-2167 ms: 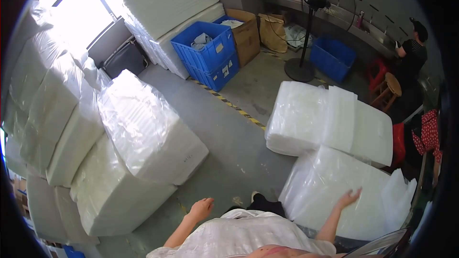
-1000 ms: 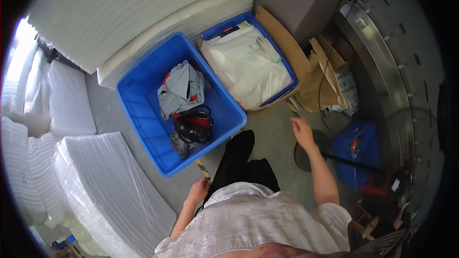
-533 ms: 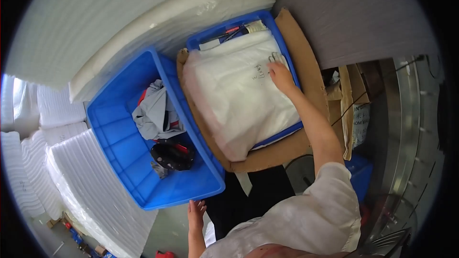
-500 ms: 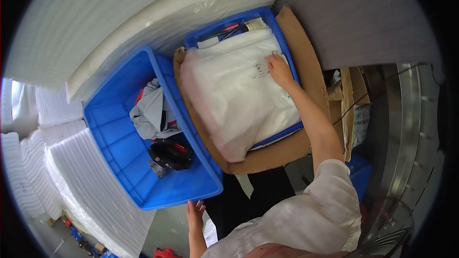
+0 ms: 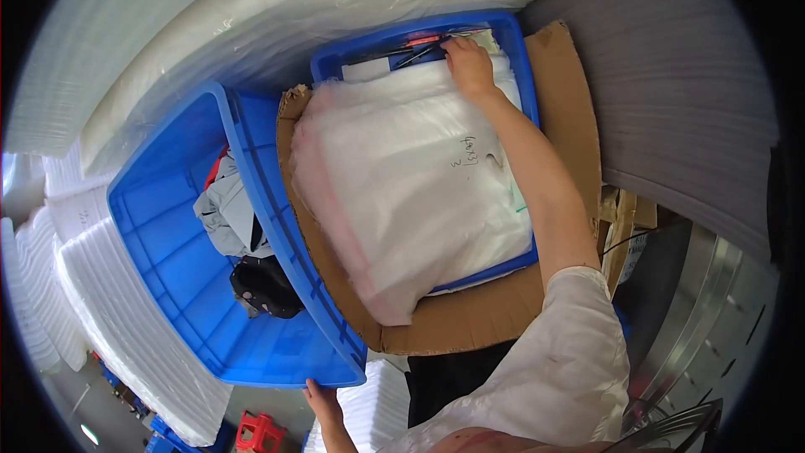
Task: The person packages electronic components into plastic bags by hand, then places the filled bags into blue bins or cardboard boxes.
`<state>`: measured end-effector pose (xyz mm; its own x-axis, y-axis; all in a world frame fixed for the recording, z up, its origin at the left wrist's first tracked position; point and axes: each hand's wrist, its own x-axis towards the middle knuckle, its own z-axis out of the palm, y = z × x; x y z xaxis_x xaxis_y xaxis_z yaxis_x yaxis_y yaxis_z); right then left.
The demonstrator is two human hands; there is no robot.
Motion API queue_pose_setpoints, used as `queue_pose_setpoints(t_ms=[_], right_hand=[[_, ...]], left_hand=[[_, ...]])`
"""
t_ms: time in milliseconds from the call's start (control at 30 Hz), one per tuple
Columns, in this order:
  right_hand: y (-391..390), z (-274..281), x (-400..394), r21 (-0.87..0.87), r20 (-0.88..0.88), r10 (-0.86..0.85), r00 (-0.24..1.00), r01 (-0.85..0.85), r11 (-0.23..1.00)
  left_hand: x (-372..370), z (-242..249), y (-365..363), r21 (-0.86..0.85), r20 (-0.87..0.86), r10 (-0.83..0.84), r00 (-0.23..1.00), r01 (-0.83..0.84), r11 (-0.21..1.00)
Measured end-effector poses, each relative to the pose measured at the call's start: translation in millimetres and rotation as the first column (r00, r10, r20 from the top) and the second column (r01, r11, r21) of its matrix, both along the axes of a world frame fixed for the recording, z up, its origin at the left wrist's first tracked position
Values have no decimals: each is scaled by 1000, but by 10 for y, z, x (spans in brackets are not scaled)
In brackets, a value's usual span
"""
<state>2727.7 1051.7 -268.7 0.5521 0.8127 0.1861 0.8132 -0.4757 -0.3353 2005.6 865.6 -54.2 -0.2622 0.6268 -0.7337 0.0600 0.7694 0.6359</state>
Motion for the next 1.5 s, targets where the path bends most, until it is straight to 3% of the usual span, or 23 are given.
queue_pose_setpoints(t_ms=[100,200,367,500,533,600,633,700,733,767,867,900,1000,1067,1167,1200,1267,1300,1333,1433,1467,1500], right_hand=[[174,22,-63,-129,117,-79,990,94,987],[281,40,-92,-176,142,-344,928,366,914],[272,-123,-104,-69,65,-399,915,403,912],[171,-208,35,-22,215,-307,927,319,947],[175,-310,99,185,-87,-304,949,315,931],[141,-463,208,515,-604,-59,795,447,731],[110,-309,203,514,-599,-64,798,445,733],[-14,45,226,428,-881,113,460,671,605],[-92,204,212,335,-942,221,253,764,551],[-147,325,210,337,-941,216,259,764,551],[-263,582,244,215,-951,302,58,827,520],[-283,634,246,216,-952,299,61,826,520],[-306,719,166,137,-908,418,-39,914,383],[-435,664,55,108,-896,430,-115,881,460],[-652,638,-353,14,-853,408,-325,768,640],[-731,673,-599,-42,-841,373,-393,734,678],[-856,953,-1246,-142,-845,260,-467,666,733],[-969,977,-1564,-106,-847,246,-471,604,790],[-1089,1007,-1897,-69,-850,232,-473,537,840],[-1316,1512,-2929,-169,-754,94,-651,330,929],[-1377,1678,-3232,-184,-723,47,-690,258,948],[-1453,1858,-3504,-166,-715,9,-699,182,969]], left_hand=[[-92,-31,-30,-5,-20,36,999,-36,999],[-219,-63,-82,-18,-61,68,996,-69,997],[-132,-58,-47,-3,-59,82,995,-82,997],[-183,-102,-80,2,-83,87,993,-87,996],[-247,-122,-113,-3,-80,90,993,-91,996],[-490,-176,-209,-88,-299,-239,924,223,971],[-501,-179,-209,-152,-386,-395,833,366,918],[-496,-212,-215,-165,-375,-391,840,355,920],[-485,-179,-205,-183,-375,-387,842,342,922],[-473,-157,-195,-198,-377,-381,844,328,924],[-404,-130,-144,-203,-365,-376,851,321,925],[-389,-131,-134,-207,-364,-373,854,316,926],[-416,-188,-139,-181,-364,-354,862,307,934],[-384,-172,-158,-166,-374,-332,866,289,943],[-262,-175,-111,-32,-177,-78,981,73,997],[-289,-197,-139,-27,-179,-67,982,63,998],[-396,-291,-221,-48,-218,-202,955,196,979],[-375,-250,-202,-61,-235,-269,934,262,963],[-358,-208,-198,-56,-233,-260,937,254,966],[68,115,-52,-34,-3,28,1000,-28,999],[-72,96,-139,-31,8,33,999,-32,999],[-249,4,-258,-41,108,-61,992,66,997]])
